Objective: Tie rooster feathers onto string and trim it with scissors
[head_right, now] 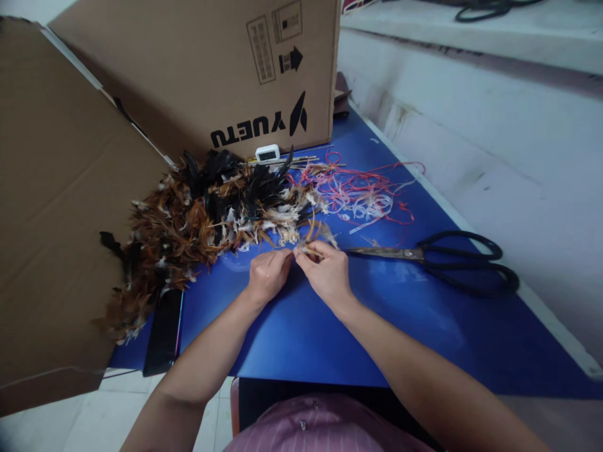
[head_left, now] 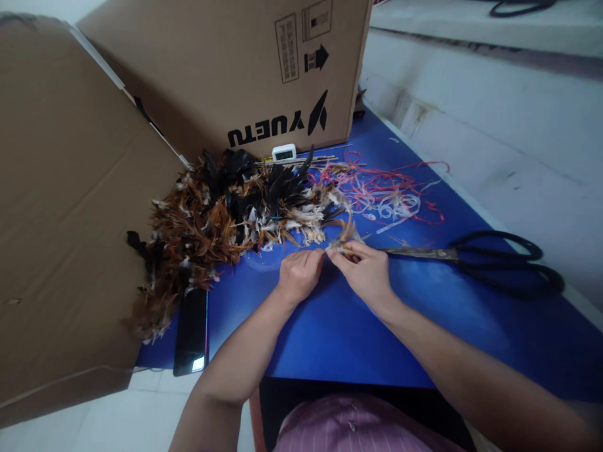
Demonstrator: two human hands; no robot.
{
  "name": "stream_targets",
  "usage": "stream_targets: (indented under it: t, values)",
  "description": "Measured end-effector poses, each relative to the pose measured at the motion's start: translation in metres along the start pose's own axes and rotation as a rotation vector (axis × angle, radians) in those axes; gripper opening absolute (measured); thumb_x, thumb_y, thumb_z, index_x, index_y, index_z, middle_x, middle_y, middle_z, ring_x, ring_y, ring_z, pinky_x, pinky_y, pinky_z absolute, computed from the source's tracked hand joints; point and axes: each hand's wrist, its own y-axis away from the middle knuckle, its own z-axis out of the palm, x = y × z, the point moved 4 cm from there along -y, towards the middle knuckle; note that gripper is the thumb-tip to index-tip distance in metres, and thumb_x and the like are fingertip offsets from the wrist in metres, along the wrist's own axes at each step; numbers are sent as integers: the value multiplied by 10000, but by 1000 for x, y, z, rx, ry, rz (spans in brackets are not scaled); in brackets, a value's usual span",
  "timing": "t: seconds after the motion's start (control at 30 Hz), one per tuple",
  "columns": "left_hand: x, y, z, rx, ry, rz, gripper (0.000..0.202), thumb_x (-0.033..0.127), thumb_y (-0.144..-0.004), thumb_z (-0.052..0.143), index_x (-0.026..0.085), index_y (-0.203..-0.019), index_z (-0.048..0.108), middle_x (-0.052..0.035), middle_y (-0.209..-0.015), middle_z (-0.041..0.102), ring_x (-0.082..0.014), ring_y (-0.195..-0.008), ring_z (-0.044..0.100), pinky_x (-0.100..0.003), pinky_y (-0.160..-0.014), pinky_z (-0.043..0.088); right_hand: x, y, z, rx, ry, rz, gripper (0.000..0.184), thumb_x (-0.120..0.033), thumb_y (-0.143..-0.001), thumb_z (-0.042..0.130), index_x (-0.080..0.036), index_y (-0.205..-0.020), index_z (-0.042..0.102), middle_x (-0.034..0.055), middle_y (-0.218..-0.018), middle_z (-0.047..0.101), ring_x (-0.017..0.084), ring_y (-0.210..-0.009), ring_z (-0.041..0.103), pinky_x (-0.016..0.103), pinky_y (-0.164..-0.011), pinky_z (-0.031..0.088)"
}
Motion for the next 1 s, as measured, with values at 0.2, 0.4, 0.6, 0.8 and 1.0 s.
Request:
stream_targets:
  t: [0.2,0.4,0.6,0.8,1.0]
  values:
    - [-3,1,2,-40,30,-44,270,218,-974,431,184,-879,681,-51,-681,674,-143,-611,621,-268,-626,437,2,0,2,-10,-32,39,290,-416,-687,694,-195,-552,563,-44,-514,426,97,-503,339,261,-476,289]
    - [-4,1,2,-40,86,-75,266,223,-969,436,180,-881,684,-60,-709,698,-144,-637,641,-267,-642,457,-1,0,2,-38,-19,-1,274,-408,-712,688,-202,-578,566,-42,-523,448,102,-502,367,264,-483,318]
    - [-16,-1,1,26,513,-335,197,299,-953,517,178,-876,652,-20,-688,702,-100,-554,617,-225,-595,475,-10,-3,-9,0,-74,-32,231,-418,-730,709,-196,-788,682,-26,-598,570,111,-537,461,257,-528,395]
    - [-34,1,13,5,1073,-679,274,438,-873,640,168,-849,602,12,-687,697,-60,-483,562,-199,-544,451,-10,-16,-30,118,-108,-58,193,-403,-809,643,-221,-756,682,-15,-645,597,125,-587,495,269,-567,405]
    - [-36,0,20,-34,1339,-747,359,461,-762,758,153,-828,584,11,-642,685,-64,-468,551,-210,-540,437,-7,-31,-43,147,-54,-52,131,-337,-781,660,-224,-718,679,-22,-602,579,114,-547,483,268,-543,385]
